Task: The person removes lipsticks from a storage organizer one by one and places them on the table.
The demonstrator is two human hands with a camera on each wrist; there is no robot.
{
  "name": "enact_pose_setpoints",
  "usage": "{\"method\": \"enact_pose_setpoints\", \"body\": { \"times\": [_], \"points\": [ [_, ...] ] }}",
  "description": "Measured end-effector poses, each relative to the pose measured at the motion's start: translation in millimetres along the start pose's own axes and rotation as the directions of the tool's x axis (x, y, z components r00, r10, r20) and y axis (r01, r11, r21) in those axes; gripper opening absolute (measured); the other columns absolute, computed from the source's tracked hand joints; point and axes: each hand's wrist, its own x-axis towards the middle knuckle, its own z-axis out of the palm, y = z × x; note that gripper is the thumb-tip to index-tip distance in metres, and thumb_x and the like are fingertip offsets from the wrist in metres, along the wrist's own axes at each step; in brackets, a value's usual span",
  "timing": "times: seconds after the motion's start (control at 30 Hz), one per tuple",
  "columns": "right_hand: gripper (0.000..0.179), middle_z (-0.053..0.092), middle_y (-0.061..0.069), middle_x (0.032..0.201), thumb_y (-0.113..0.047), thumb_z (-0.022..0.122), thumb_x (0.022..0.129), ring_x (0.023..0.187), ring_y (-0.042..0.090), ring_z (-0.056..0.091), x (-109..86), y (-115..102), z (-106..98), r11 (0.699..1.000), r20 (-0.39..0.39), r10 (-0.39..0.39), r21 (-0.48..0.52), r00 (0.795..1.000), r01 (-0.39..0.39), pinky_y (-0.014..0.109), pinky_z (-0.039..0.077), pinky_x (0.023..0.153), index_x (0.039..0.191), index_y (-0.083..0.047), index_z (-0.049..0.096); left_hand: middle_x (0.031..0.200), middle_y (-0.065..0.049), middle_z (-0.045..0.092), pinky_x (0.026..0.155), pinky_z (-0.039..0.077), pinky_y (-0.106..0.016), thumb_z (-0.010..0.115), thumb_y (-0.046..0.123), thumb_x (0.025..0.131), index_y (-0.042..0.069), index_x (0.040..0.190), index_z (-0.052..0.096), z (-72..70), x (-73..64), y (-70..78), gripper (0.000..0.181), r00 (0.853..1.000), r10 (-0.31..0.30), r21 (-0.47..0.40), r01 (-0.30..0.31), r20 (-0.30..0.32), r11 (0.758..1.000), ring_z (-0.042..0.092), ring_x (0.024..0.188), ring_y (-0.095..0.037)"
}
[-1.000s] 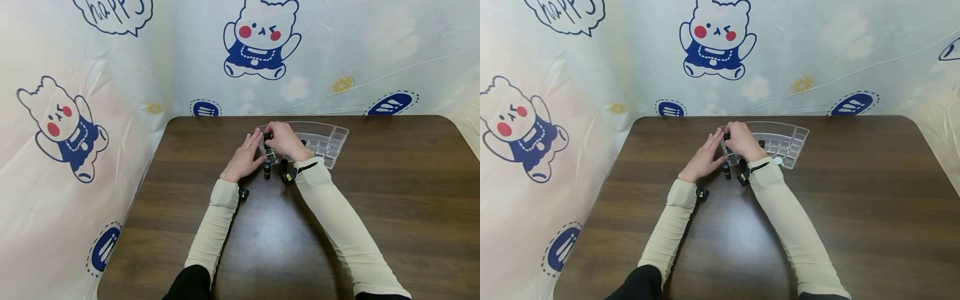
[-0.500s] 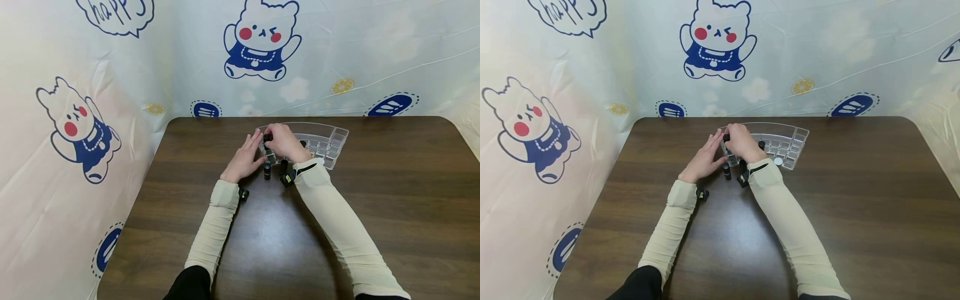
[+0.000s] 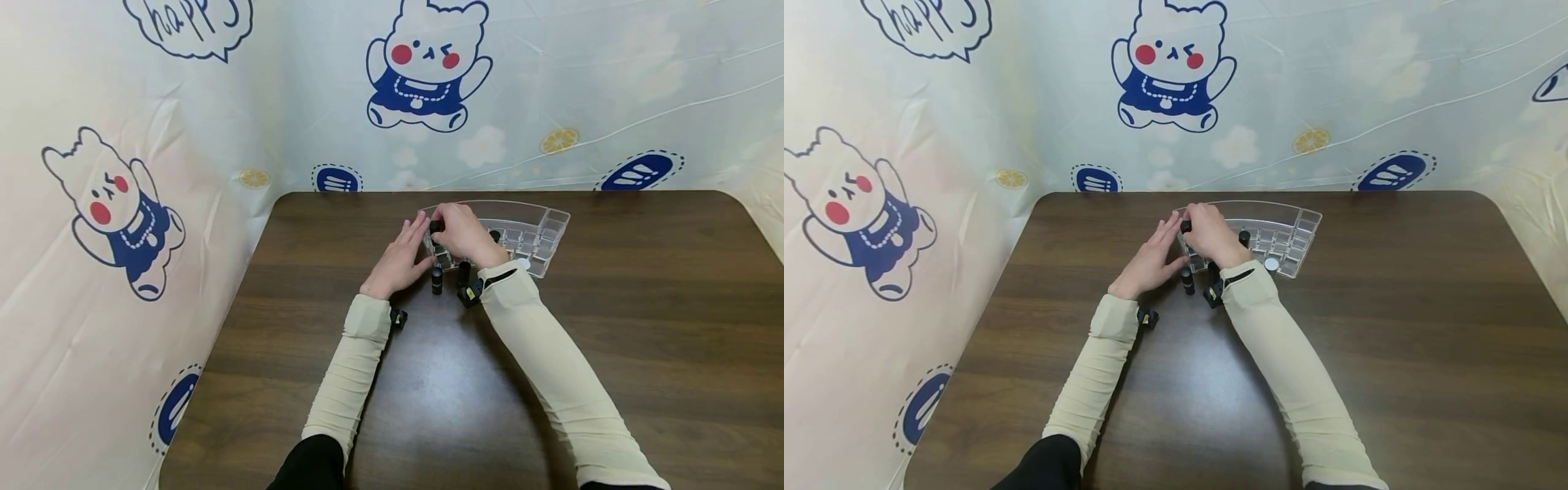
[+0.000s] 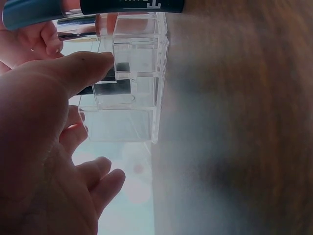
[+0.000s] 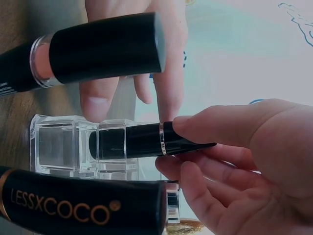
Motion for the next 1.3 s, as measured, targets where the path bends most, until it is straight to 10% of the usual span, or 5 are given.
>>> {"method": "enact_pose_setpoints", "body": {
  "times": [1.3],
  "points": [
    [0.031,0.065,0.013,0.115,-0.017,0.061,0.093,0.101,0.026,0.065,-11.8,-0.3,-4.0,0.986,-0.178,-0.068,0.136,0.982,0.093,0.042,0.053,0.087,0.121,-0.005,0.062,0.164,0.011,-0.004,0.11,0.029,-0.063,0.054,0.038,0.098,0.02,0.157,0.01,0.8,-1.5,1.7,0.076,1.0,0.002,0.003,-0.002,-0.006,1.0,0.008,0.151,-0.03]
  ]
}}
